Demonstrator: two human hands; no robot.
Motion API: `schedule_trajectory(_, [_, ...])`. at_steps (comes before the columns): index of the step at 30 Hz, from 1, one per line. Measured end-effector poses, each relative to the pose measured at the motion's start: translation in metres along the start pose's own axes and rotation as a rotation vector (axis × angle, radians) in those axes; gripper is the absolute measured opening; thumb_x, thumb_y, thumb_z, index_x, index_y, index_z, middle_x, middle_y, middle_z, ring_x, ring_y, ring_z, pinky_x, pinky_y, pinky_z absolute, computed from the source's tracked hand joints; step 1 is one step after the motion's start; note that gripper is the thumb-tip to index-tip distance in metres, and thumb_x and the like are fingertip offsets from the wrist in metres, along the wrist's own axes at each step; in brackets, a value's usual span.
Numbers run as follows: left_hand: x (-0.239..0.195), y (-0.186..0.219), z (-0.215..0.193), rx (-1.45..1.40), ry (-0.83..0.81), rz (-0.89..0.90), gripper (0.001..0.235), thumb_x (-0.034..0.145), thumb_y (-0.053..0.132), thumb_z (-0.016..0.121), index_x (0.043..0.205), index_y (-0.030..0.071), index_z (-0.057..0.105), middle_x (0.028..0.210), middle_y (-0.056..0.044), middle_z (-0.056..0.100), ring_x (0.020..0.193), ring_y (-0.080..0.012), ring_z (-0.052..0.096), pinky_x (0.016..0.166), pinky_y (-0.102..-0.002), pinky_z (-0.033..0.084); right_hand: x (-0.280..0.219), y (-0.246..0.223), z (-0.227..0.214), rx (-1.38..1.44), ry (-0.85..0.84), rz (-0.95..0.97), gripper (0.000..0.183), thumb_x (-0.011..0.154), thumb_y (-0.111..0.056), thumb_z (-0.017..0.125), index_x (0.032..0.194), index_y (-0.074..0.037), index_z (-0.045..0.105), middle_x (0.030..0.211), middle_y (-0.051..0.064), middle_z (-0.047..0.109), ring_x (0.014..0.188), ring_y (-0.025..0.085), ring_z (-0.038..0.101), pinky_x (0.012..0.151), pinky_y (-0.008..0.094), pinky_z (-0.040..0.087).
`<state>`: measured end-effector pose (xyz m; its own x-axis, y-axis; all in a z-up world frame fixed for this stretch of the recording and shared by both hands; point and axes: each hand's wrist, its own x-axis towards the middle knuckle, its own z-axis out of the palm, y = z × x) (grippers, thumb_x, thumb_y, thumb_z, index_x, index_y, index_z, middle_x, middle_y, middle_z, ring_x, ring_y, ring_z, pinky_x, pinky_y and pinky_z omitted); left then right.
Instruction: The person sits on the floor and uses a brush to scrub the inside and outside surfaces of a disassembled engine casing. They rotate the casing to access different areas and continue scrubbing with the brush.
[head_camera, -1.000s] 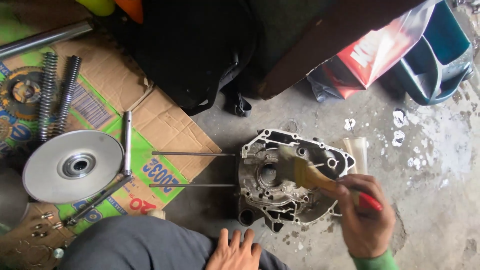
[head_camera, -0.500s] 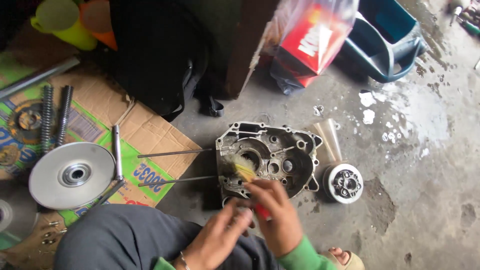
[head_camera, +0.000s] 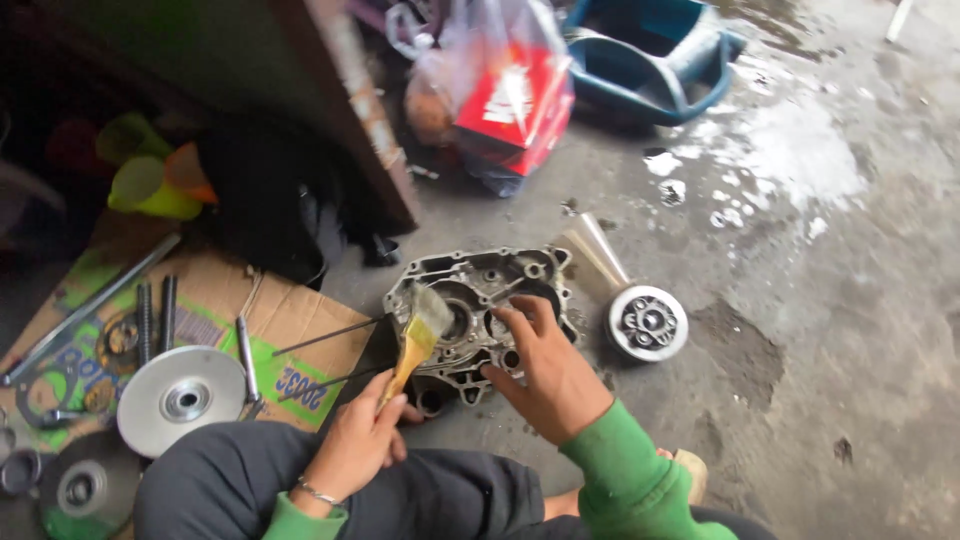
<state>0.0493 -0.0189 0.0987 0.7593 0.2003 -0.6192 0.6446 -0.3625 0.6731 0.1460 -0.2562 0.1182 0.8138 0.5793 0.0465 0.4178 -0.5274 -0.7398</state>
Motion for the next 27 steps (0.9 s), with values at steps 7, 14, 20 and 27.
schedule_trajectory(7, [0.009,0.041,-0.001,0.788,0.217,0.162,0.05,0.103,0.025,0.044,0.152,0.022,0.046,0.107,-0.012,0.076,0.093,-0.0365,0.073,0.084,-0.051,0.059,-0.022,0.041,-0.05,-0.121,0.102,0.11,0.06,0.086,-0.028,0.078,0.135,-0.007,0.049,0.148,0.028,0.029,0.115,0.053,0.058,0.103,0.059,0.047])
schedule_trajectory(14, [0.063,0.033,0.025,1.187,0.316,0.463,0.06,0.086,0.012,0.06,0.145,0.023,0.057,0.104,-0.012,0.07,0.085,-0.0384,0.076,0.076,-0.049,0.066,-0.031,0.014,-0.074,-0.088,0.062,0.233,0.059,0.086,-0.026,0.079,0.134,-0.001,0.055,0.151,0.03,0.023,0.118,0.062,0.057,0.095,0.066,0.058])
schedule_trajectory(20, [0.059,-0.005,0.004,1.304,0.318,0.352,0.06,0.085,0.013,0.061,0.144,0.019,0.056,0.104,-0.014,0.07,0.09,-0.0393,0.076,0.08,-0.05,0.065,-0.036,0.021,-0.068,-0.097,0.04,0.265,0.062,0.085,-0.028,0.08,0.136,-0.004,0.054,0.153,0.026,0.021,0.119,0.06,0.057,0.098,0.066,0.057])
schedule_trajectory(27, [0.054,0.007,0.013,1.156,0.374,0.407,0.046,0.094,0.018,0.05,0.138,0.013,0.062,0.096,-0.018,0.074,0.085,-0.0416,0.077,0.075,-0.049,0.064,-0.035,0.022,-0.069,-0.068,0.045,0.252,0.061,0.086,-0.03,0.079,0.136,-0.006,0.053,0.153,0.025,0.021,0.12,0.061,0.056,0.099,0.065,0.057])
